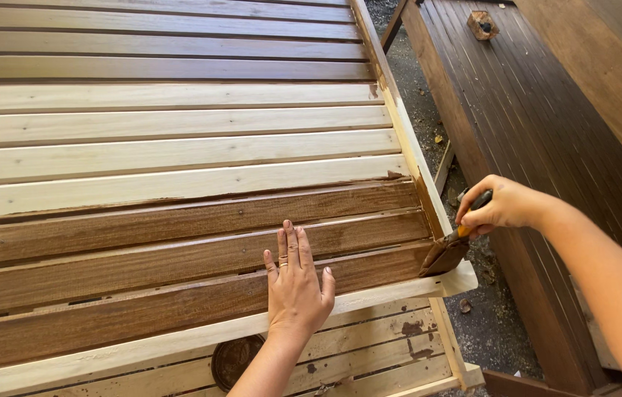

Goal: The person applies brown wood stain to slatted wooden furniture panels using a brush, working across the boards section by section. They dip the brush into a stain can, continue coating the remaining bare wood, and at the end reach into the can to reload the brush.

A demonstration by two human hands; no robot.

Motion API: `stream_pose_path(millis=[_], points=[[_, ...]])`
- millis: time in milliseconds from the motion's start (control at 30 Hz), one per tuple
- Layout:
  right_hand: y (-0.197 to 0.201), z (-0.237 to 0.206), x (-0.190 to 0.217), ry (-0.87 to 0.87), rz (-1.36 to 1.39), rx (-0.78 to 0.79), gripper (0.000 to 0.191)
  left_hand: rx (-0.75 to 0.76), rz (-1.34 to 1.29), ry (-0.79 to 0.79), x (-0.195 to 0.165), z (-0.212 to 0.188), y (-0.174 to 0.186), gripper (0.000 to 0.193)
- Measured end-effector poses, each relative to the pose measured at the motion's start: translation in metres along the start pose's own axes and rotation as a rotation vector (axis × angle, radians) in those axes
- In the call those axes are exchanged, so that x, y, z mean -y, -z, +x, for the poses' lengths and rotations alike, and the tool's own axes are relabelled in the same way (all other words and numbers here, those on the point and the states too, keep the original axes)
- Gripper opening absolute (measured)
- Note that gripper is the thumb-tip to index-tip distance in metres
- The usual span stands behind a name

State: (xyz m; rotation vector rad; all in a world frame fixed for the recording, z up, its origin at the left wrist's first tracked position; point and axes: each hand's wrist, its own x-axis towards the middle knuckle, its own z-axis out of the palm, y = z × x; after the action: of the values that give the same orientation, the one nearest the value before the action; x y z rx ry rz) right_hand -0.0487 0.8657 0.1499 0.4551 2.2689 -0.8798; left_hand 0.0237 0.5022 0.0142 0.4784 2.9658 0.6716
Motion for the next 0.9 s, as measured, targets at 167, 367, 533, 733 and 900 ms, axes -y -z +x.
stream_pose_path(millis=[167, 367, 533, 733, 900], points=[[-0.02, -0.009, 0.04, -0.032, -0.484, -0.011, 0.02, -0.188, 0.028, -0.105, -0.008, 0.003, -0.009, 0.083], [-0.04, -0.007, 0.086, -0.011, -0.569, 0.022, 0.023, -0.028, -0.07, -0.17, -0.059, 0.016, -0.028, 0.081], [-0.054, -0.006, 0.102, 0.107, -0.715, 0.122, 0.019, -0.099, -0.053, -0.183, -0.059, 0.011, -0.033, 0.082], [-0.07, 0.015, 0.091, 0.217, -0.659, 0.261, 0.021, -0.039, -0.026, -0.113, -0.06, 0.013, -0.031, 0.083], [-0.036, 0.009, 0.075, 0.097, -0.209, 0.161, 0.021, -0.036, -0.029, -0.091, -0.058, 0.015, -0.027, 0.085]])
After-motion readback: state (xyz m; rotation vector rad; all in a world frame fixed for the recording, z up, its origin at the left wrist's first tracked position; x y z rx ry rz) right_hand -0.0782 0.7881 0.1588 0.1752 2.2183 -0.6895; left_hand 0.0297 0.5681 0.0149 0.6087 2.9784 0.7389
